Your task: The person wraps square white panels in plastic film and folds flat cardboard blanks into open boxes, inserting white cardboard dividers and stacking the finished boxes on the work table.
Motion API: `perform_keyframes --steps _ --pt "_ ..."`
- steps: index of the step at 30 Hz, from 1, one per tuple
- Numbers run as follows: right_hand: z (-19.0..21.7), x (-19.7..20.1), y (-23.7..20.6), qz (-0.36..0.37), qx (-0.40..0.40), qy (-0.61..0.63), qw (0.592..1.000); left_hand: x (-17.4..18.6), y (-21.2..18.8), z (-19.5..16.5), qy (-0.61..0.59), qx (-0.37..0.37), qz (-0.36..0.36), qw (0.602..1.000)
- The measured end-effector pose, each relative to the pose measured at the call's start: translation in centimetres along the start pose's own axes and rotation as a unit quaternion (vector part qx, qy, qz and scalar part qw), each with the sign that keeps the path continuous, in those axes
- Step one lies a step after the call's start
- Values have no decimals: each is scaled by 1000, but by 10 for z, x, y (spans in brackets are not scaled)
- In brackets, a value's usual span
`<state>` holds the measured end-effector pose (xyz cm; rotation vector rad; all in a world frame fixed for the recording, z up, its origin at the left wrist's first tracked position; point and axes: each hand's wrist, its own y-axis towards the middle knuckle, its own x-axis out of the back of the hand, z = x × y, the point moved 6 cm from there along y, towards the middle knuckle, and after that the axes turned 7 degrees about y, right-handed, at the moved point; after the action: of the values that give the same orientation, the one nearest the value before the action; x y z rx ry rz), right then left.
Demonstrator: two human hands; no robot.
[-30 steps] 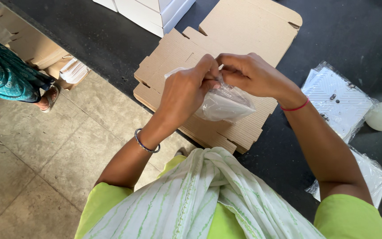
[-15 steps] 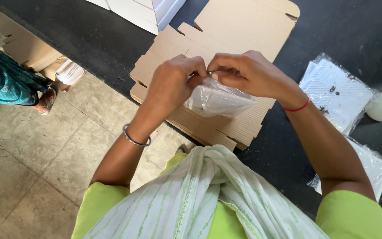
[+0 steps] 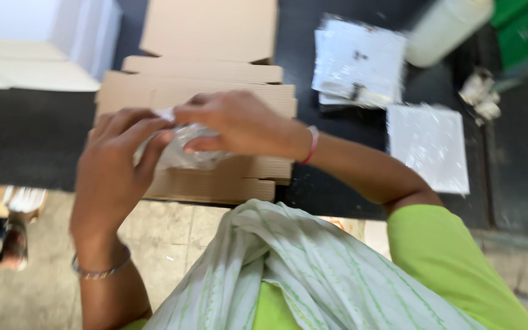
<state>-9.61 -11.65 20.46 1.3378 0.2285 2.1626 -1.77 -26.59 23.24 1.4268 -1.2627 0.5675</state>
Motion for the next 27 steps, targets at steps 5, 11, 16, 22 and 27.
perform_keyframes --steps 5,11,16,22,27 --pt "5 -5 -40 -68 -55 -48 995 -4 -5 -24 54 -35 -28 998" --pt "-23 76 -113 -194 -142 115 964 0 -28 -23 -191 49 -175 965" --pt "-2 158 -232 -255 -235 94 933 -27 -31 -11 -177 53 -175 967" --pt "-6 168 -334 -215 -343 -297 865 -69 -32 -13 -82 95 -119 985" --pt "-50 136 -409 -159 -401 -373 821 -88 -24 -47 -126 119 -104 979"
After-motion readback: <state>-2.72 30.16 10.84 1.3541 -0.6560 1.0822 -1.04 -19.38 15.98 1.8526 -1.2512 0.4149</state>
